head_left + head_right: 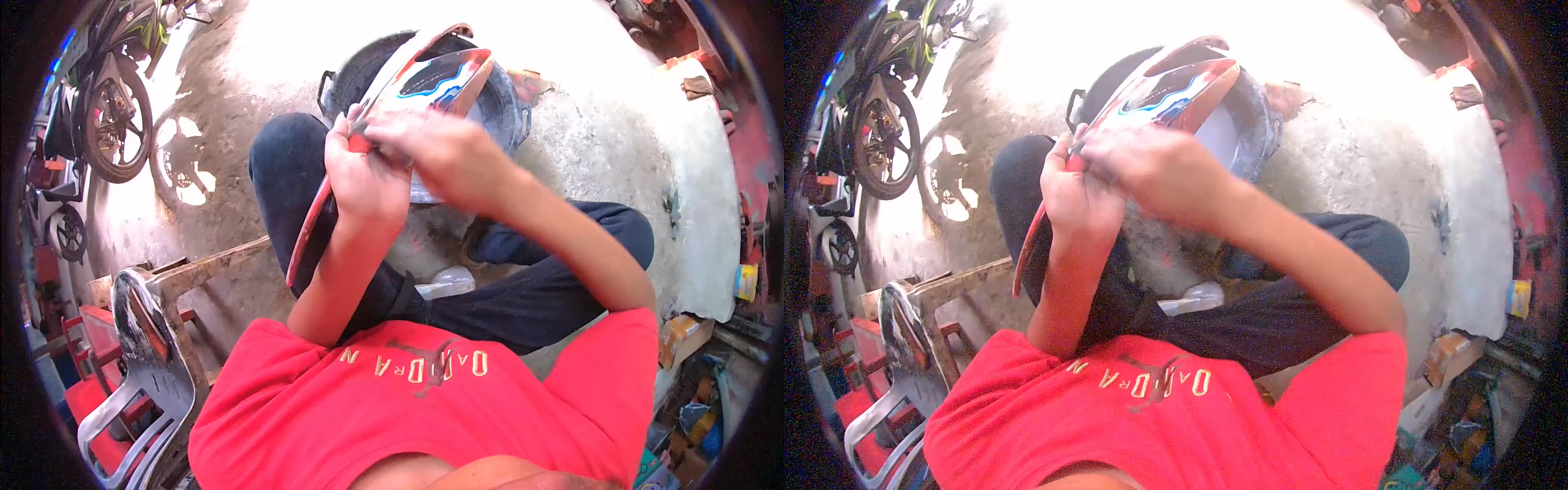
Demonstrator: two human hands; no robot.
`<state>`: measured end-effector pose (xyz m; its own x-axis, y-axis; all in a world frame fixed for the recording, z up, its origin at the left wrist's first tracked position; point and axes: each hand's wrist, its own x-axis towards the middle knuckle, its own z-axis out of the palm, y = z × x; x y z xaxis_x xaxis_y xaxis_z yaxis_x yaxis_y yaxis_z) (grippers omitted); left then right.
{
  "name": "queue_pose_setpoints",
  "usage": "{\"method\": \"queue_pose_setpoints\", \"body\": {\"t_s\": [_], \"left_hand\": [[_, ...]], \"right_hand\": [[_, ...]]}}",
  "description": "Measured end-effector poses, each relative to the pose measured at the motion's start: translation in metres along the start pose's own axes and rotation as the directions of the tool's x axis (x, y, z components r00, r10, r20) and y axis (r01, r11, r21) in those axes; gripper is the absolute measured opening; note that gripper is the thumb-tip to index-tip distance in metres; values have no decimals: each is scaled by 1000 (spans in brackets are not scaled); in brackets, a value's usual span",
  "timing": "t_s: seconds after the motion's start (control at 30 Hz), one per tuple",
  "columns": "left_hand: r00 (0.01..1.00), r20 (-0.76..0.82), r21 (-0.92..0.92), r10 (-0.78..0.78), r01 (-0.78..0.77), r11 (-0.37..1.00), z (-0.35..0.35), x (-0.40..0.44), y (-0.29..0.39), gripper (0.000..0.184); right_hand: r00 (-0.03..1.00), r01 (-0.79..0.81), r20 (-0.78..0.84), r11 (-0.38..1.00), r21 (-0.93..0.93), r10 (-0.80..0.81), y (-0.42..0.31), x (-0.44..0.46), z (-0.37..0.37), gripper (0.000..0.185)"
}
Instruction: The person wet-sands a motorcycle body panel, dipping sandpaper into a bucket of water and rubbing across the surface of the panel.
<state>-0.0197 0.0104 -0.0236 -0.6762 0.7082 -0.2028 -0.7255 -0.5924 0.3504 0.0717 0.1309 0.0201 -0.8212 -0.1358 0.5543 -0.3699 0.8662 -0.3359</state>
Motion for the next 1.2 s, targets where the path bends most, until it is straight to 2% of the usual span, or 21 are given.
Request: {"method": "queue_pose_setpoints", "body": {"t_s": [0.07, 0.13, 0.23, 0.27, 0.33, 0.4, 0.43, 0.47, 0.53, 0.6, 0.63, 0.67, 0.73, 0.83, 0.9, 0.97, 1.0, 1.03, 1.07, 1.13, 1.2], "left_hand": [[989, -150, -33, -11, 6, 999, 42, -16, -1, 41], [954, -300, 24, 15, -9, 1000, 58, -23, -2, 43], [983, -182, -3, 36, -37, 999, 42, -13, -3, 44], [989, -141, -11, 47, -49, 999, 30, -11, -4, 44], [990, -132, -5, 40, -41, 999, 29, -7, -3, 44], [984, -176, -69, 6, -18, 997, 38, -15, -3, 43], [975, -221, -19, 2, -6, 1000, 43, -18, -3, 40], [979, -205, -10, -6, 4, 1000, 42, -19, -4, 41], [985, -171, 11, -26, 28, 1000, 37, -17, -5, 43], [997, -78, 50, -22, 25, 998, 28, -13, -4, 48], [999, -32, 73, -23, 25, 997, 23, -11, -2, 51], [1000, 16, 98, -24, 22, 995, 21, -9, 0, 53], [993, -108, 15, -43, 45, 999, 35, -14, -1, 57], [983, -181, -12, -39, 37, 999, 47, -19, -3, 55], [987, -160, -14, -27, 25, 1000, 48, -19, -4, 55], [992, -129, 12, -10, 12, 1000, 35, -14, -6, 55], [995, -97, 48, -6, 11, 999, 28, -9, -4, 56], [1000, -27, 17, -15, 16, 1000, 24, -8, -2, 55], [997, -80, 2, -19, 20, 1000, 22, -10, -3, 55], [984, -175, -33, -29, 24, 999, 42, -17, -3, 55], [985, -172, 6, -25, 26, 1000, 42, -20, -5, 55]], "right_hand": [[967, -226, 76, 957, -185, 243, 45, -9, -1, 43], [807, -515, 207, 831, -211, 553, 72, -3, -16, 59], [950, -281, 93, 944, -174, 300, 35, -7, 4, 46], [994, -100, 27, 991, -87, 103, 5, 2, 1, 43], [999, 5, -33, 1000, 1, -5, -7, 2, 5, 44], [989, -119, 68, 980, -159, 131, 35, -7, 2, 52], [937, -259, 189, 948, -185, 293, 50, -2, -14, 70], [876, -425, 173, 890, -163, 450, 72, -7, -14, 85], [823, -447, 289, 871, -203, 489, 55, 3, -26, 67], [991, -115, 42, 970, -216, 127, 34, -10, 9, 45], [1000, -11, 0, 998, -64, 11, 1, 1, 0, 36], [995, 81, -46, 995, -58, -84, -9, 0, 4, 39], [999, 36, 10, 998, -58, -36, 15, -5, 2, 43], [879, -410, 184, 895, -177, 439, 53, 0, -18, 48], [881, -429, 144, 890, -151, 450, 49, -2, -11, 47], [996, -88, -19, 994, -63, 87, 6, 0, 5, 42], [999, -4, -42, 999, 54, 6, -5, 2, 7, 44], [1000, -1, -14, 998, 58, 2, -1, 3, 3, 46], [1000, -3, 15, 998, 65, 2, 8, 1, -2, 49], [957, -239, 118, 950, -200, 265, 50, -6, -7, 42], [920, -362, 94, 917, -170, 381, 62, -4, -11, 44]]}}
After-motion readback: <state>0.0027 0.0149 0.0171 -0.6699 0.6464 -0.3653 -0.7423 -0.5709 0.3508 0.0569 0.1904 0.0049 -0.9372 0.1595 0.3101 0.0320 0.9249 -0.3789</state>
